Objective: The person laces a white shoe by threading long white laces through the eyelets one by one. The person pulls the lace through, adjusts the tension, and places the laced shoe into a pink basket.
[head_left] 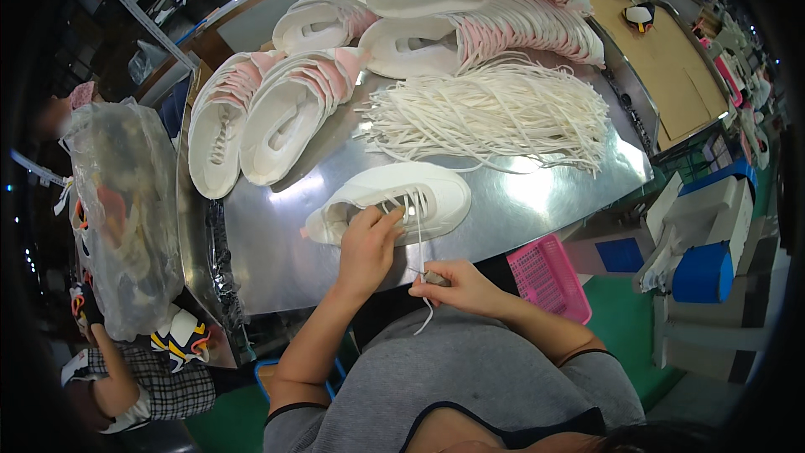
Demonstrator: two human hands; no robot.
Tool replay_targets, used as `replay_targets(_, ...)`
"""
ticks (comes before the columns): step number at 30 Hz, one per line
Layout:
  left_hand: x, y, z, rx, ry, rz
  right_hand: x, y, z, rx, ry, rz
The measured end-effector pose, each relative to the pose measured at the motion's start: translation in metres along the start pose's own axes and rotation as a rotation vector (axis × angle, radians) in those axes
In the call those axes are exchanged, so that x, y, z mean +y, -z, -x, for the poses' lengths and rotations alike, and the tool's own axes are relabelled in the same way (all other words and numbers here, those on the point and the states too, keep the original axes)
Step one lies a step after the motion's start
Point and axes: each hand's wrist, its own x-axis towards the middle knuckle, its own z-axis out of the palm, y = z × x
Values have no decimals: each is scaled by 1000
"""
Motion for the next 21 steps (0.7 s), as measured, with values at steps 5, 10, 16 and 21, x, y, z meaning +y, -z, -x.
replay_targets(5, 3, 3, -3, 40, 46, 30, 6, 1, -9, -1, 3, 4)
replay_targets(10, 11, 5, -4, 64, 17, 86, 18, -9, -34, -252, 45, -1150)
replay_targets(16, 9, 12, -7, 101, 29, 37, 9, -15, -1, -86, -64, -892)
replay_targets(21, 7, 4, -7, -55, 39, 30, 21, 7, 13, -111, -60, -87)
